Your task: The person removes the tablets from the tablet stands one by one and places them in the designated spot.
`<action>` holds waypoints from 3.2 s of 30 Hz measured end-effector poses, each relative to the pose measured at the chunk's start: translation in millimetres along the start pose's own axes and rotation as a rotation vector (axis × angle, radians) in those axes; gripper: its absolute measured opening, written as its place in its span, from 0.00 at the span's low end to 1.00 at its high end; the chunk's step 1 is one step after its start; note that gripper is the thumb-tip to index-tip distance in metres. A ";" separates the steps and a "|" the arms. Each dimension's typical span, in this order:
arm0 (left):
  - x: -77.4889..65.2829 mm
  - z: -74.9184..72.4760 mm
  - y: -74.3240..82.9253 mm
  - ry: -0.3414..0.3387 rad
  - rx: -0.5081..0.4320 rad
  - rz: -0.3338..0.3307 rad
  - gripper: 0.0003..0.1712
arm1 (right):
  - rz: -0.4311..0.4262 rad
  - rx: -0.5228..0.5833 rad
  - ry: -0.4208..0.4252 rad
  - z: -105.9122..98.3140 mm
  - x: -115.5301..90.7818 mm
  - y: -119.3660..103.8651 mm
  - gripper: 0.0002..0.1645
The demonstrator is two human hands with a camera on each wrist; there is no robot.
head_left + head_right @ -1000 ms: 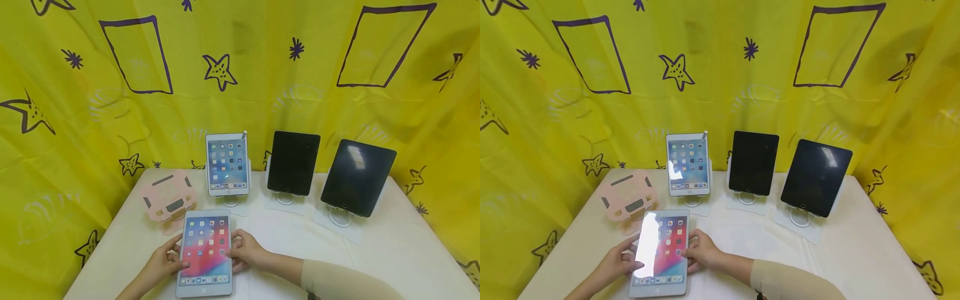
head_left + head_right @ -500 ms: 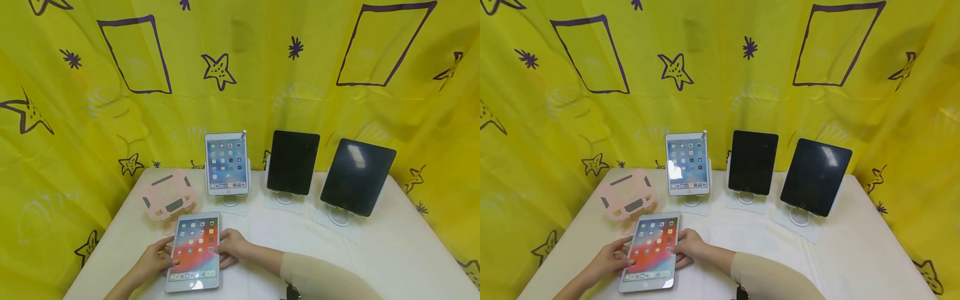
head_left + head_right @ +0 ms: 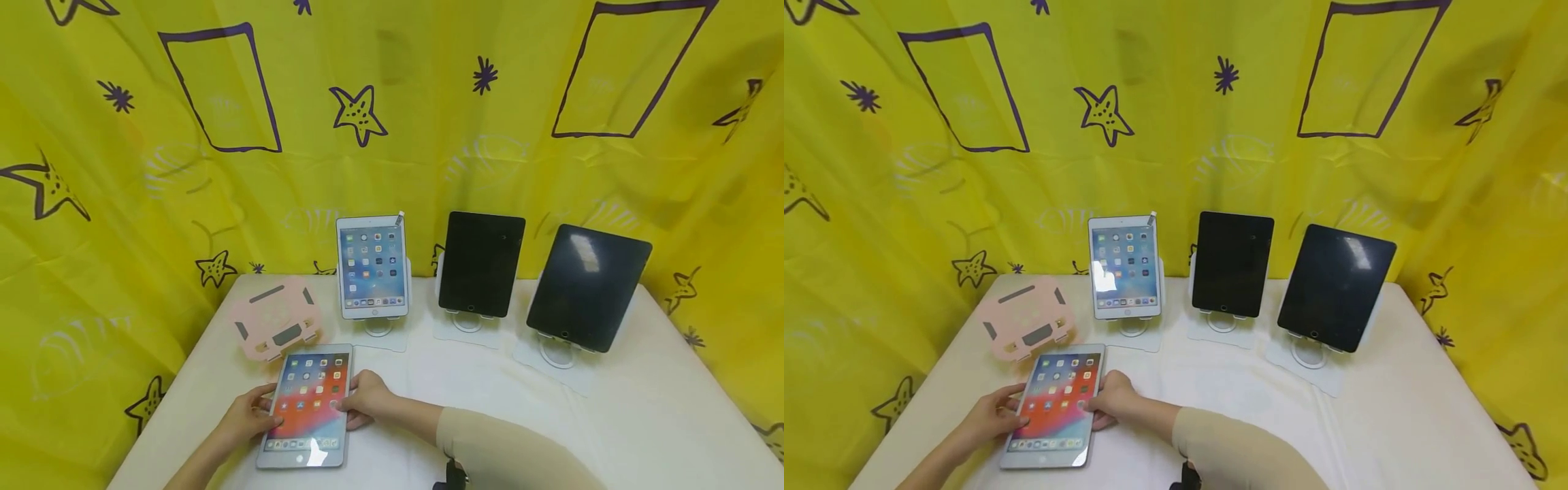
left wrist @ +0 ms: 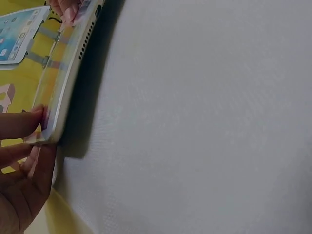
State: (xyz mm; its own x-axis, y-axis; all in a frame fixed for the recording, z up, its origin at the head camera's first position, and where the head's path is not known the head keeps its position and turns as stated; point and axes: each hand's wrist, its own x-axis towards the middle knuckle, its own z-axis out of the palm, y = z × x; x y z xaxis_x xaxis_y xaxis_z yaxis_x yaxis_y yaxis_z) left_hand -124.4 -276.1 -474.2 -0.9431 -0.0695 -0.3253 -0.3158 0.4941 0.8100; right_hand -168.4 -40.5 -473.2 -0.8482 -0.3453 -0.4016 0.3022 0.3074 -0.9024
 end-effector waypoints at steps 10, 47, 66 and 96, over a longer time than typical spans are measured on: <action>0.8 2.5 6.4 0.040 0.088 -0.031 0.42 | -0.039 -0.168 0.020 2.2 1.6 -6.7 0.23; 25.8 -7.8 87.5 0.107 0.260 0.266 0.38 | -0.195 -0.223 0.143 -75.9 12.0 -53.1 0.36; 80.6 27.4 149.9 0.196 0.089 0.351 0.48 | -0.581 -0.221 0.533 -108.0 35.6 -59.5 0.33; 134.5 44.0 166.9 0.352 0.018 0.365 0.43 | -0.403 -0.329 0.702 -128.8 72.8 -80.2 0.48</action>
State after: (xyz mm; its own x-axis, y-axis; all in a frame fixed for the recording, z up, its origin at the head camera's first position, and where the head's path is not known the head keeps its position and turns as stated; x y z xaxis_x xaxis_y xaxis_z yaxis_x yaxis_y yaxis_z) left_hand -299.3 -164.9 -404.2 -0.9706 -0.1759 0.1640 0.0397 0.5556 0.8305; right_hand -310.4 23.8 -409.9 -0.9681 0.1103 0.2251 -0.1272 0.5575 -0.8204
